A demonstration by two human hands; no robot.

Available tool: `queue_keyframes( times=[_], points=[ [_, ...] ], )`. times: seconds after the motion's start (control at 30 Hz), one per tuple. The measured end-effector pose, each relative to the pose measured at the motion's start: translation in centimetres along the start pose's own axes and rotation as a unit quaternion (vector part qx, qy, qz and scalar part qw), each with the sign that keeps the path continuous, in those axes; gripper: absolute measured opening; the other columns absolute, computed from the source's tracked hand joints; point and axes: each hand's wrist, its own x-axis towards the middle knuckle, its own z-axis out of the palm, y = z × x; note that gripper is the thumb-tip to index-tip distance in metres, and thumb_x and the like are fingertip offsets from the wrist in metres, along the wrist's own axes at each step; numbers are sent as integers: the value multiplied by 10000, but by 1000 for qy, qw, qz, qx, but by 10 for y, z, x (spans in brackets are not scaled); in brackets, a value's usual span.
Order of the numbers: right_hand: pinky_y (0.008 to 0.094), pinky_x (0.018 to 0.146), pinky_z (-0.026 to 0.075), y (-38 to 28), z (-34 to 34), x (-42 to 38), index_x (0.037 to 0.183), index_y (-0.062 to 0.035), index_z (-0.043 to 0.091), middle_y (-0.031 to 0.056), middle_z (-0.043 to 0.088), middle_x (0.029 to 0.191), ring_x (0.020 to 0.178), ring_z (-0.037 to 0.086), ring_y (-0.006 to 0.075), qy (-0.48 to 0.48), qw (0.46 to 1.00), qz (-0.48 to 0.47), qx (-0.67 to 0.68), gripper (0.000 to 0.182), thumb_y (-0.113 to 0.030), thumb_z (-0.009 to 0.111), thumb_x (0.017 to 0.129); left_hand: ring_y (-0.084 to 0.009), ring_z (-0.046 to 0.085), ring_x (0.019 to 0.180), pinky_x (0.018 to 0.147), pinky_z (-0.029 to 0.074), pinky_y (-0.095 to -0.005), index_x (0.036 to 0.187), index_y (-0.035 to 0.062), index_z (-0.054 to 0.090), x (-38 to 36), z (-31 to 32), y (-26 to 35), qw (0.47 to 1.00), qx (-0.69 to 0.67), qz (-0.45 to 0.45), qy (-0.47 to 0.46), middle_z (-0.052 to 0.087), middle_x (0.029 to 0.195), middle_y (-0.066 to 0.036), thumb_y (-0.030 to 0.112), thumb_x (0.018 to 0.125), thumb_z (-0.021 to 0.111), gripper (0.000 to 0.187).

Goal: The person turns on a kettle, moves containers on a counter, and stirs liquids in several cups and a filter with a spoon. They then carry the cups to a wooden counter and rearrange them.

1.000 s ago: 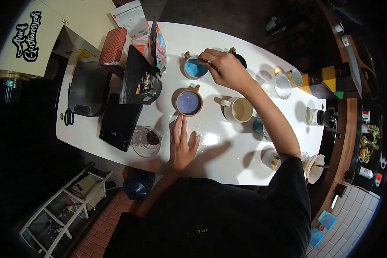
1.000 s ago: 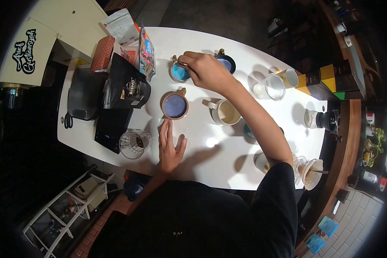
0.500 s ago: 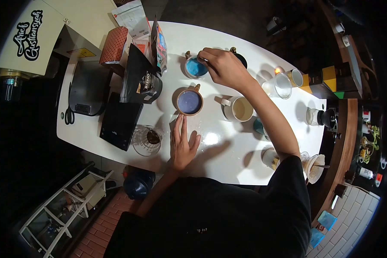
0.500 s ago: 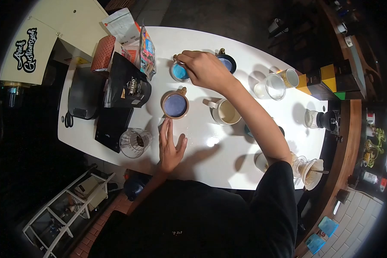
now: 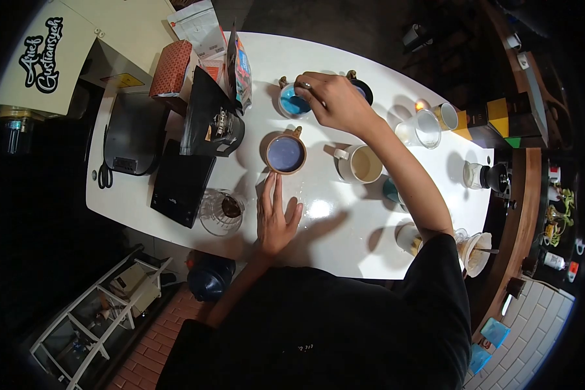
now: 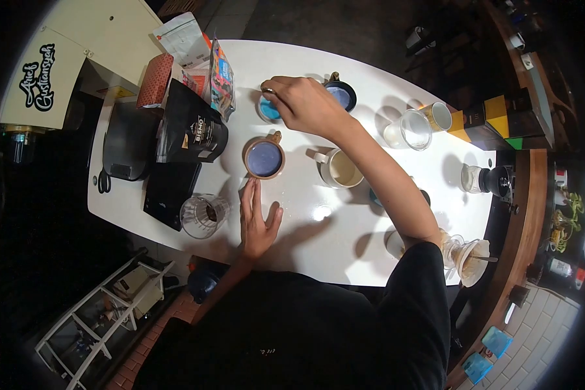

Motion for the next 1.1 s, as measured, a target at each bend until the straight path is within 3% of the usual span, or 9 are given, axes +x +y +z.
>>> queue_keyframes(
  times=[0.3, 0.4, 0.47, 0.53, 0.77, 0.87, 1.1],
  points=[
    [465, 676, 501, -3, -2, 1, 989, 8, 609, 186, 647, 891, 771, 631, 397, -4, 1000, 20, -6, 99, -46, 577, 912, -408, 362, 1404, 1148, 308, -497, 1549, -5, 283, 0, 0, -1, 1000, -1, -2, -4, 318, 1545, -234, 278, 927, 656, 779],
    [474, 682, 514, 0, 0, 2, 995, 10, 618, 179, 659, 904, 778, 641, 399, -8, 1000, 21, 3, 122, -67, 580, 909, -440, 340, 1411, 1156, 298, -508, 1521, -66, 284, 1, -2, 2, 1000, -5, -11, -19, 311, 1518, -282, 209, 919, 662, 762],
    [483, 686, 527, 2, 2, 1, 997, 12, 629, 176, 669, 911, 786, 650, 402, -3, 1000, 10, 4, 147, -97, 581, 911, -405, 364, 1403, 1147, 311, -497, 1549, -2, 285, 0, 1, -1, 1000, -2, -10, -5, 320, 1540, -229, 272, 924, 661, 780],
    [449, 670, 507, 3, 2, 1, 988, 5, 606, 160, 660, 902, 757, 632, 386, 24, 1000, 2, 1, 91, -29, 574, 910, -405, 367, 1400, 1146, 314, -497, 1549, -3, 285, 0, 0, -1, 1000, 0, -6, -4, 323, 1537, -229, 268, 922, 663, 780],
    [432, 667, 520, -11, -23, -5, 1001, 0, 604, 157, 665, 934, 756, 636, 380, 14, 999, 30, 0, 119, 11, 567, 889, -410, 375, 1391, 1139, 324, -499, 1544, -12, 287, 0, 1, -1, 1000, 4, -4, 0, 327, 1530, -237, 244, 917, 673, 779],
    [466, 684, 527, -14, -38, -7, 1007, -6, 602, 164, 661, 915, 769, 648, 392, 49, 999, -10, -1, 140, -18, 579, 869, -409, 378, 1390, 1140, 324, -498, 1542, -15, 287, 1, -2, 2, 1000, 8, 3, -1, 330, 1526, -241, 242, 917, 675, 779],
    [378, 646, 511, -7, -76, -26, 975, 10, 620, 163, 659, 872, 684, 634, 334, 138, 990, 13, 2, 87, -5, 544, 934, -420, 357, 1403, 1142, 316, -512, 1543, -17, 275, 1, -1, 1, 1000, 2, -4, -10, 318, 1530, -244, 253, 929, 665, 776]
  ],
)
